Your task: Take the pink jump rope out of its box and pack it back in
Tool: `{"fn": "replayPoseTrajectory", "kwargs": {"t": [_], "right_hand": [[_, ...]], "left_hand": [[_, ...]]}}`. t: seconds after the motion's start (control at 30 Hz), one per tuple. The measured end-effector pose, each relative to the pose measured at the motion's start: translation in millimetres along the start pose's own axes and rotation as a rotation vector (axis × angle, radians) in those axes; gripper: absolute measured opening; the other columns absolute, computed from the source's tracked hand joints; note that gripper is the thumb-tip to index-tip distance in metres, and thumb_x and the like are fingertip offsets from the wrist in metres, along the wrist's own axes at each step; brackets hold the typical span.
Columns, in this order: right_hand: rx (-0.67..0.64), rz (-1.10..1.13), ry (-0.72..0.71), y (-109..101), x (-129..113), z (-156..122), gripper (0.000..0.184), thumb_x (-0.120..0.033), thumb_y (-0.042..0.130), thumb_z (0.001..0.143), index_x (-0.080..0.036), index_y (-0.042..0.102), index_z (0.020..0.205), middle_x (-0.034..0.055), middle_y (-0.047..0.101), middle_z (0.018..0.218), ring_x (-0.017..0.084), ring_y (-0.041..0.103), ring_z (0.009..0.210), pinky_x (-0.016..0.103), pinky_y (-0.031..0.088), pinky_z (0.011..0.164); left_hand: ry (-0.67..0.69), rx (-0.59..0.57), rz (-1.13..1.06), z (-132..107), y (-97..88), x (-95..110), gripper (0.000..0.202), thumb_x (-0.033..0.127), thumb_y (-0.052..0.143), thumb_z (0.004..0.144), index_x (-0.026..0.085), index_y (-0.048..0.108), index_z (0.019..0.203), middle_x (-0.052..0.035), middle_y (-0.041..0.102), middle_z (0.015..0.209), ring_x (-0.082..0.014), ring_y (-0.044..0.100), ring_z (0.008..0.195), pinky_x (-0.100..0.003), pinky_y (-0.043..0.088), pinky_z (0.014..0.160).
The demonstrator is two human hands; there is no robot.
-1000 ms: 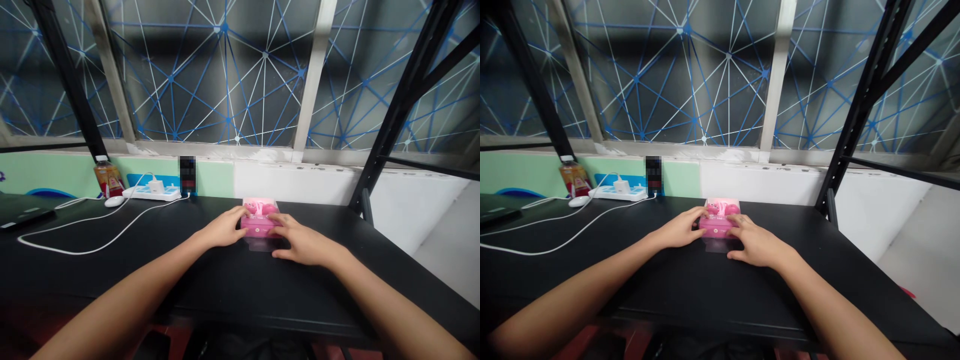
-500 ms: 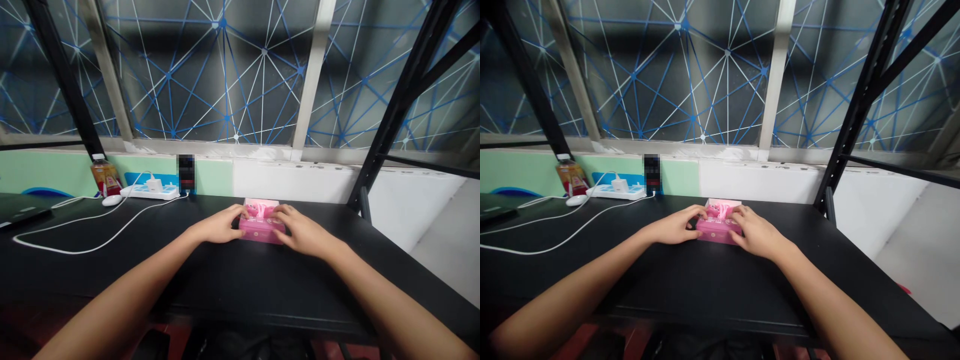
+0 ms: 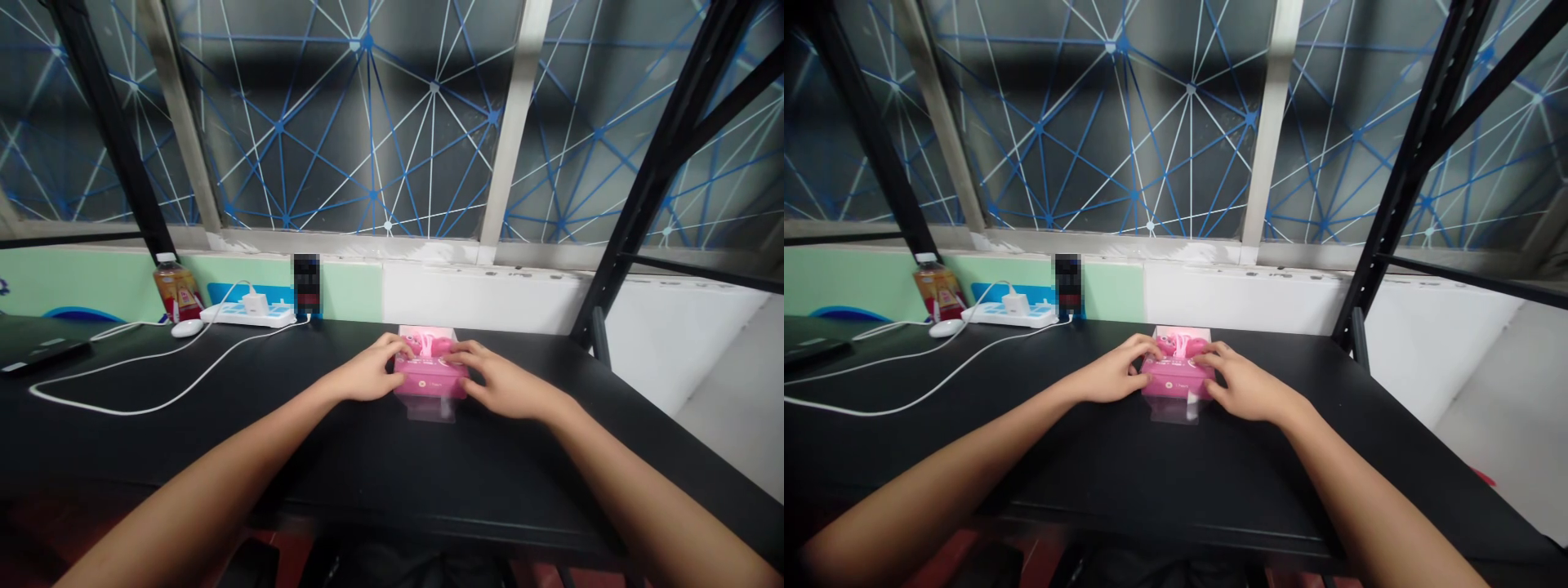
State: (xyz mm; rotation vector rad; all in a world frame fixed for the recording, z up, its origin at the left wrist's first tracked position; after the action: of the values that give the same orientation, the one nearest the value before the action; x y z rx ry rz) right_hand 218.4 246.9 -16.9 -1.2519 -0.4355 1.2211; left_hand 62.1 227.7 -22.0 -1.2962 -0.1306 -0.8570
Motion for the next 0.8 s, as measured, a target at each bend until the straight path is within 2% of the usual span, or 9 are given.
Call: {"fn": "replayPoseTrajectory", "kwargs": {"t": [0.1, 0.2, 0.3, 0.4, 0.5, 0.57, 0.67, 0.7, 0.8], "right_hand": [[-0.014, 0.011, -0.001, 0, -2, -1, 0.052, -0.013, 0.053, 0.082, -0.023, 0.054, 0.133, 0.0094, 0.048, 0.138, 0.024, 0.047, 0.129, 0.044, 0.035, 0.113], [-0.004, 0.0, -0.008, -1, -2, 0, 0.042, -0.02, 0.053, 0.088, -0.024, 0.057, 0.13, 0.0089, 0.051, 0.135, 0.024, 0.05, 0.126, 0.043, 0.038, 0.11], [0.026, -0.044, -0.001, 0, 1, 2, 0.033, -0.029, 0.047, 0.095, -0.024, 0.06, 0.125, 0.0096, 0.057, 0.13, 0.025, 0.053, 0.123, 0.045, 0.041, 0.107], [0.033, -0.08, 0.007, 3, 3, 3, 0.035, -0.027, 0.039, 0.099, -0.022, 0.058, 0.127, 0.0109, 0.054, 0.136, 0.026, 0.053, 0.124, 0.045, 0.043, 0.105], [0.024, -0.06, 0.019, 4, 2, 0, 0.035, -0.027, 0.041, 0.098, -0.022, 0.055, 0.13, 0.0113, 0.051, 0.138, 0.025, 0.053, 0.123, 0.044, 0.043, 0.105], [-0.014, -0.029, 0.025, 3, 0, -2, 0.042, -0.031, 0.051, 0.094, -0.025, 0.05, 0.135, 0.01, 0.048, 0.14, 0.025, 0.048, 0.128, 0.044, 0.04, 0.108], [-0.066, -0.04, 0.009, 0, -11, -7, 0.071, -0.041, 0.07, 0.08, -0.027, 0.041, 0.143, 0.0086, 0.038, 0.149, 0.029, 0.033, 0.139, 0.045, 0.034, 0.112], [-0.072, -0.053, -0.013, -2, -18, -7, 0.073, -0.043, 0.073, 0.077, -0.027, 0.044, 0.142, 0.0083, 0.037, 0.15, 0.03, 0.031, 0.14, 0.046, 0.034, 0.112], [-0.091, -0.074, -0.103, 0, -43, -7, 0.035, -0.039, 0.061, 0.088, -0.027, 0.062, 0.121, 0.0069, 0.057, 0.131, 0.026, 0.05, 0.123, 0.041, 0.041, 0.105]], "left_hand": [[0.018, -0.057, -0.022, 0, 2.8, 1, 0.042, 0.011, 0.057, 0.073, 0.024, 0.06, 0.113, -0.0079, 0.048, 0.127, -0.0204, 0.055, 0.108, -0.029, 0.054, 0.077], [0.025, -0.075, -0.026, 0, 0.7, 1, 0.041, 0.012, 0.059, 0.075, 0.024, 0.061, 0.114, -0.008, 0.048, 0.13, -0.0202, 0.055, 0.11, -0.028, 0.054, 0.077], [0.032, -0.051, -0.006, 1, -3.7, 3, 0.031, 0.022, 0.06, 0.083, 0.024, 0.062, 0.114, -0.0083, 0.051, 0.129, -0.0201, 0.056, 0.11, -0.032, 0.052, 0.085], [0.038, -0.033, 0.019, 2, -5.6, 6, 0.025, 0.033, 0.055, 0.091, 0.023, 0.065, 0.112, -0.0081, 0.056, 0.124, -0.0208, 0.055, 0.113, -0.037, 0.047, 0.096], [0.049, -0.011, 0.035, 3, -7.3, 8, 0.026, 0.037, 0.05, 0.095, 0.024, 0.067, 0.11, -0.0071, 0.059, 0.121, -0.0206, 0.055, 0.114, -0.039, 0.041, 0.103], [0.059, -0.008, 0.035, 3, -7.6, 8, 0.025, 0.037, 0.049, 0.096, 0.024, 0.067, 0.109, -0.0067, 0.06, 0.121, -0.0201, 0.055, 0.114, -0.039, 0.041, 0.103], [0.056, -0.018, 0.038, 2, -6.8, 7, 0.025, 0.038, 0.053, 0.094, 0.025, 0.065, 0.111, -0.0067, 0.058, 0.125, -0.0197, 0.056, 0.111, -0.037, 0.045, 0.098], [0.056, -0.023, 0.041, 2, -6.5, 7, 0.025, 0.038, 0.054, 0.093, 0.025, 0.064, 0.112, -0.0068, 0.057, 0.126, -0.0199, 0.057, 0.111, -0.037, 0.046, 0.096], [0.068, -0.029, 0.051, 1, -6.5, 9, 0.026, 0.034, 0.056, 0.091, 0.025, 0.063, 0.114, -0.007, 0.056, 0.127, -0.0205, 0.056, 0.112, -0.036, 0.047, 0.093]]}}
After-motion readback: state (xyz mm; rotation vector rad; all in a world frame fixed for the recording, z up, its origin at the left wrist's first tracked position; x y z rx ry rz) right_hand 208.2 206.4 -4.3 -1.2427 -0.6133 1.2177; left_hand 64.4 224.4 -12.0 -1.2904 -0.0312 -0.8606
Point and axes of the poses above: each hand's wrist, its own z-axis towards the middle knuckle, its own y-axis out of the palm, x = y × z, the point moved 10 cm from there along z, towards the middle knuckle
